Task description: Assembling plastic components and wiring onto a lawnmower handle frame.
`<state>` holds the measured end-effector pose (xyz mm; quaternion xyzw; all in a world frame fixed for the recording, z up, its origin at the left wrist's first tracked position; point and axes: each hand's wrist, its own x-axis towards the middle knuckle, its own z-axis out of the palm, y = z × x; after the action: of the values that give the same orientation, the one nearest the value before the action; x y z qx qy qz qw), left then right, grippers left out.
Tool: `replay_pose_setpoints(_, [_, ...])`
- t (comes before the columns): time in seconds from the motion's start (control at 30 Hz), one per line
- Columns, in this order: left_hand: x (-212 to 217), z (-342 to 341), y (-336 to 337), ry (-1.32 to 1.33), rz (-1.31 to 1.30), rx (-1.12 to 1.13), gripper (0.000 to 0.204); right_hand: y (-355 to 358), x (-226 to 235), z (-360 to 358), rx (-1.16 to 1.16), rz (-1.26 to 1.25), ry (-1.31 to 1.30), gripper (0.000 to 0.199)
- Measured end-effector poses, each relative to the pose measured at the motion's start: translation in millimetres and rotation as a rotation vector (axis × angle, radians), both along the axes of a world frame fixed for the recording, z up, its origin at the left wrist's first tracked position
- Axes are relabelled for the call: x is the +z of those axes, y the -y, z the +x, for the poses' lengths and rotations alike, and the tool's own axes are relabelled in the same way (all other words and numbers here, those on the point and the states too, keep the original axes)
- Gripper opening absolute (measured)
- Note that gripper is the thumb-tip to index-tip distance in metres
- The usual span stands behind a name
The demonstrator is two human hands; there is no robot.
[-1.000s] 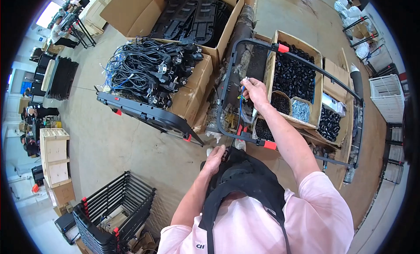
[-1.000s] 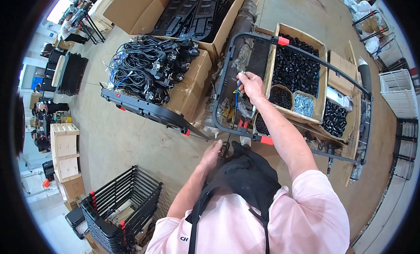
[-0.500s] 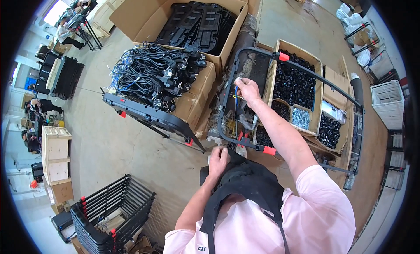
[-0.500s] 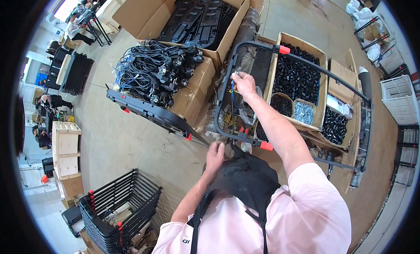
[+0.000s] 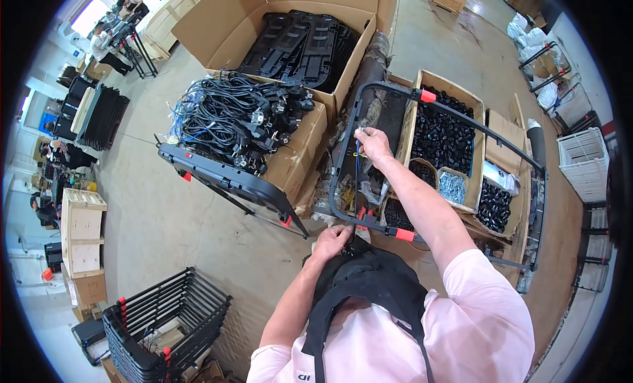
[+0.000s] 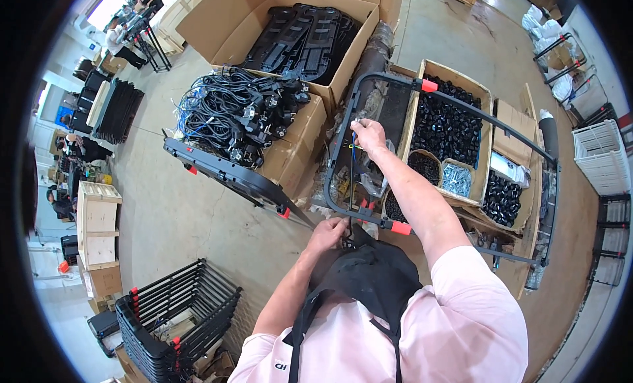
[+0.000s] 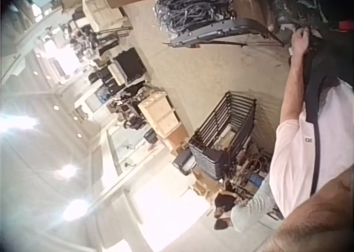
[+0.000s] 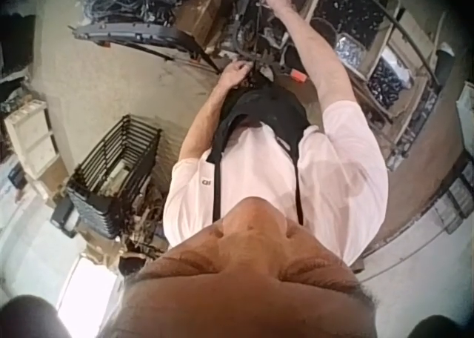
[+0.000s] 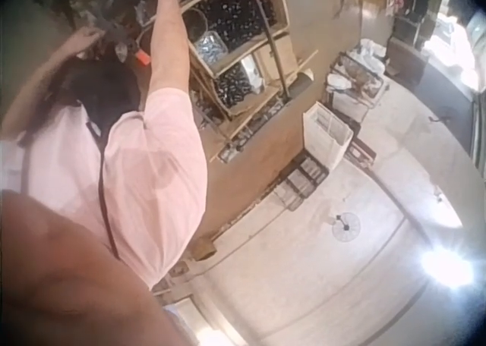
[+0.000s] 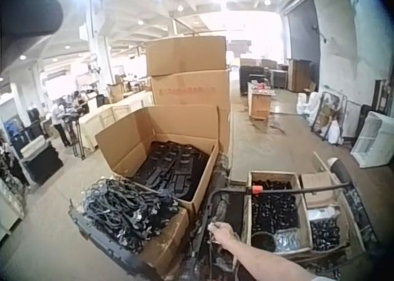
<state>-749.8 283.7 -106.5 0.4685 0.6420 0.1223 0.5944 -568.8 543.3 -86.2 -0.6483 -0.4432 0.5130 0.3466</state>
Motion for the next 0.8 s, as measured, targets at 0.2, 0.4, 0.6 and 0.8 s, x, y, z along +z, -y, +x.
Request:
replay_pose_setpoints(0.2, [-41,-13,32,0.242,0.383,-0.001,0.032,-7,-3,-8,0.025,-0.028,-0.009,0.03])
replay_pose_setpoints(0.4, [-19,2,19,0.569,-0.01,0.227,0.031,-7,-4,-11,0.039,-0.073,-0.036,0.031])
replay_pose_setpoints(0.6, [-9,-4,8,0.288,-0.045,0.145,0.032,-8,-3,-13,0.037,-0.098,-0.005,0.031])
replay_pose_setpoints(0.8, [-23,2,8,0.283,0.127,0.147,0.029,-10,-1,-13,0.046,-0.106,-0.002,0.031])
